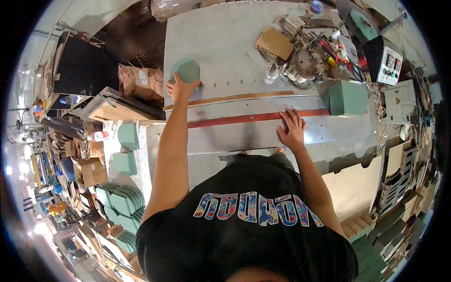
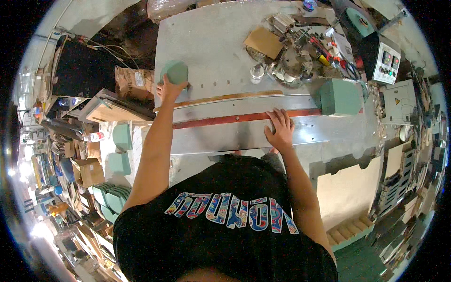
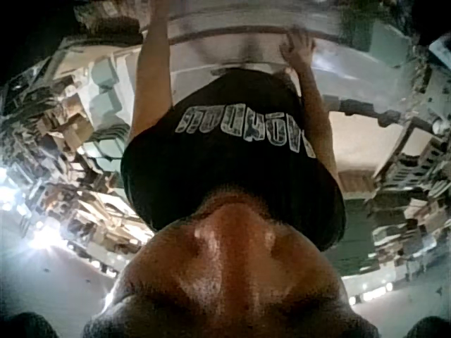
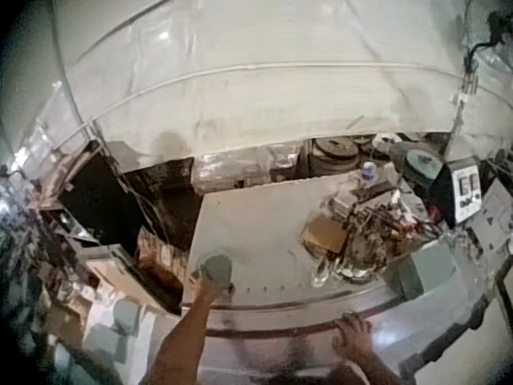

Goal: The person holds several green-surfaced wooden furniture components at a workbench, turning them over to inspect the edges. The person then uses a hand tool to trim or finish the edge of a component on the table.

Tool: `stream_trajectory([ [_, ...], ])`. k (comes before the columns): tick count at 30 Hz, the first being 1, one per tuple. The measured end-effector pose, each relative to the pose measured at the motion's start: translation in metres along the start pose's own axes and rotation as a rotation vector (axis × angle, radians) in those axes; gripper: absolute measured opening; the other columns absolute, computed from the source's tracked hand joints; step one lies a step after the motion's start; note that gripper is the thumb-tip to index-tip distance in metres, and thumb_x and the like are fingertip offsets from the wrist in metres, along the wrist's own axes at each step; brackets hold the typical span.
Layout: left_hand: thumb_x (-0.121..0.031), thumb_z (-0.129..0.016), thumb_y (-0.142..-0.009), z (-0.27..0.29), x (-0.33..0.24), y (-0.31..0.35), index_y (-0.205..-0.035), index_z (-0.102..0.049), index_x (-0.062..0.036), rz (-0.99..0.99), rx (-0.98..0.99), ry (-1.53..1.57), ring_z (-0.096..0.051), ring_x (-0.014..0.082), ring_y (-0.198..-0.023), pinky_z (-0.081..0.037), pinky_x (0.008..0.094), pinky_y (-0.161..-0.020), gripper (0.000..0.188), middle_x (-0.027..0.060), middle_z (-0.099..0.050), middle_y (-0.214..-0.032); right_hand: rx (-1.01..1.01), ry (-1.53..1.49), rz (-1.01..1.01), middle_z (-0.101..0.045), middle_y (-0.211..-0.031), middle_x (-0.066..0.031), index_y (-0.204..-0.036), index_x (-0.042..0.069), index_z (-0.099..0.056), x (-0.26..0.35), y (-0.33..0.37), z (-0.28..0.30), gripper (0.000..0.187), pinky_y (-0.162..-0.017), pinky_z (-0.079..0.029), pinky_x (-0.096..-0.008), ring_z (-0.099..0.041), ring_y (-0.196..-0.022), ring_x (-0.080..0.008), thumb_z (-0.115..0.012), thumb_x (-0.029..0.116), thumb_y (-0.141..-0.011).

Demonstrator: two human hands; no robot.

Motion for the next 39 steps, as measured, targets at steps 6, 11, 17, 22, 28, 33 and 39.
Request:
stream_trajectory([
  [6,-0.066,-0.089,-0.073,-0.001,-0.003,0.005,-0.176,-0.028,-0.0216,-0.085,-0.086,0.004,-0.022,0.0529,-0.163,-0.020,0.0614,-0.133,0.128,0.0372,-0.021,-0.176,0.002,-0.035,-0.071,-0.050,-0.171,-0.0026,-0.156,0.028,-0.062,0.007,0.001,-0.004,0.066,-0.130,-0.024,-0.0651,-0.034,-0.166,-0.0334,-0.077,0.032,-0.092],
  [11,-0.059,-0.079,-0.093,-0.031,-0.022,0.071,-0.173,-0.038,-0.0142,-0.476,-0.370,0.110,-0.021,0.0529,-0.164,-0.019,0.0628,-0.135,0.101,0.0295,-0.020,-0.181,-0.005,-0.067,-0.049,-0.054,-0.167,-0.0045,-0.152,0.024,-0.065,0.007,0.000,-0.001,0.061,-0.130,-0.028,-0.0621,-0.037,-0.163,-0.0353,-0.077,0.030,-0.093],
  [17,-0.042,-0.055,-0.113,-0.094,-0.063,0.203,-0.169,-0.049,-0.0142,-0.673,-0.100,-0.028,-0.029,0.0420,-0.168,-0.020,0.0600,-0.137,0.063,0.0134,-0.039,-0.180,-0.080,-0.388,0.056,-0.069,-0.146,-0.0142,-0.135,0.013,-0.074,-0.009,-0.012,0.048,0.041,-0.116,-0.049,-0.0524,-0.065,-0.136,-0.0368,-0.076,0.017,-0.094],
  [22,-0.046,-0.048,-0.116,-0.077,-0.081,0.220,-0.171,-0.047,-0.0163,-0.466,-0.056,-0.038,-0.027,0.0382,-0.170,-0.019,0.0591,-0.138,0.063,0.0065,-0.039,-0.182,-0.307,-0.421,0.196,-0.075,-0.130,-0.0172,-0.129,0.007,-0.076,-0.031,-0.018,0.129,0.036,-0.106,-0.057,-0.0480,-0.072,-0.121,-0.0407,-0.072,0.005,-0.094],
  [28,-0.055,-0.045,-0.116,-0.092,-0.063,0.206,-0.174,-0.042,-0.0138,-0.276,-0.176,-0.186,-0.025,0.0381,-0.171,-0.022,0.0586,-0.137,0.071,0.0074,-0.034,-0.184,-0.413,-0.332,0.092,-0.073,-0.135,-0.0180,-0.134,0.007,-0.074,-0.089,-0.049,0.238,0.038,-0.111,-0.054,-0.0484,-0.067,-0.125,-0.0414,-0.075,0.006,-0.096],
  [33,-0.051,-0.048,-0.116,-0.103,-0.077,0.222,-0.172,-0.045,-0.0139,-0.410,-0.164,-0.169,-0.028,0.0401,-0.169,-0.026,0.0555,-0.136,0.067,0.0085,-0.038,-0.182,0.089,0.095,0.096,-0.042,-0.170,-0.0178,-0.167,0.020,-0.049,-0.157,-0.072,0.268,0.098,-0.127,-0.037,-0.0579,-0.040,-0.156,-0.0455,-0.095,0.028,-0.081],
  [39,-0.046,-0.047,-0.117,-0.099,-0.084,0.231,-0.173,-0.044,-0.0149,-0.476,-0.126,-0.145,-0.028,0.0338,-0.170,-0.025,0.0544,-0.136,0.064,0.0043,-0.039,-0.182,0.521,0.481,0.164,-0.016,-0.185,-0.0239,-0.180,0.035,-0.019,-0.211,-0.113,0.276,0.148,-0.132,-0.025,-0.0718,-0.013,-0.171,-0.0508,-0.106,0.040,-0.060],
])
Point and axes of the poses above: each hand's wrist, its own y-axis away from the middle knuckle, its own z-axis out of the back of the hand, x = y × z, the point moved 7 cm from there along -y, towards the middle knuckle
